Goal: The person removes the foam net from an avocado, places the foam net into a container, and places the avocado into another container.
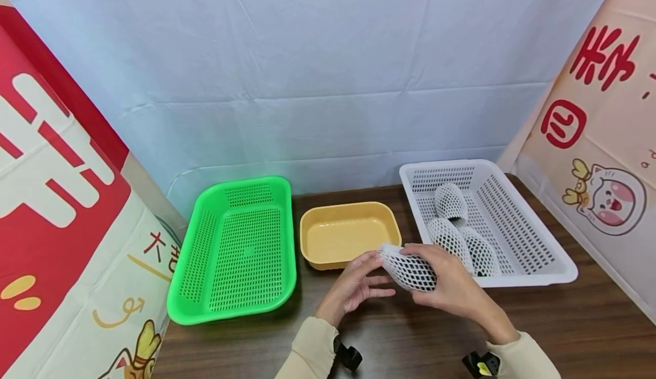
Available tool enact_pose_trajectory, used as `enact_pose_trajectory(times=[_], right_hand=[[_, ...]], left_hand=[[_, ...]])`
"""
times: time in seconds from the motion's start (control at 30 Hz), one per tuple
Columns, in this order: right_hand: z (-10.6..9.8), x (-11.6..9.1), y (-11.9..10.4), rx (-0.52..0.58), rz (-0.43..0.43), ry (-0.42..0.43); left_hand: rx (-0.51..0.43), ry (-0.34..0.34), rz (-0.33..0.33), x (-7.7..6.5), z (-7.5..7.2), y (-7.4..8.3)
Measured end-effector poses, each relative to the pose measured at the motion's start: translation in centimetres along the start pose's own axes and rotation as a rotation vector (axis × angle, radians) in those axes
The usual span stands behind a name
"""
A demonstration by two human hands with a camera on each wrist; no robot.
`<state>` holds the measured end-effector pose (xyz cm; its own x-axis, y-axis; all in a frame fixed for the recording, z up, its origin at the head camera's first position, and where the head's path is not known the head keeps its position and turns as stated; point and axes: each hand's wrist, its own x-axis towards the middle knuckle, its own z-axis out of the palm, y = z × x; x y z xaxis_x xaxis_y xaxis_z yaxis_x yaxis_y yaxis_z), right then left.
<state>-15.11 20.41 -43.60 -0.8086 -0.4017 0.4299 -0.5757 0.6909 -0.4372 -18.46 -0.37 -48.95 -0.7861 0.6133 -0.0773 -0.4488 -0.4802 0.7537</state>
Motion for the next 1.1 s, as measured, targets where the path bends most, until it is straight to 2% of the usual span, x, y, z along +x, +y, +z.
enact_pose_trajectory(times=[0.2, 0.3, 0.77, 1.1], right_hand=[[0.6, 0.0, -0.3, 0.015, -0.035, -0.010], [1.0, 0.0, -0.3, 0.027, -0.038, -0.018], [1.4, -0.1, -0.9, 0.094, -0.038, -0.091], [1.5, 0.0, -1.2, 0.119, -0.063, -0.084]], left_hand=[[0.018, -0.067, 0.012, 0.0, 0.2, 0.0], [0.028, -0.075, 0.018, -0.1, 0.2, -0.1], [0.073, 0.019, 0.020, -0.6, 0.1, -0.5], [0.080, 0.028, 0.007, -1.2, 0.0, -0.2]])
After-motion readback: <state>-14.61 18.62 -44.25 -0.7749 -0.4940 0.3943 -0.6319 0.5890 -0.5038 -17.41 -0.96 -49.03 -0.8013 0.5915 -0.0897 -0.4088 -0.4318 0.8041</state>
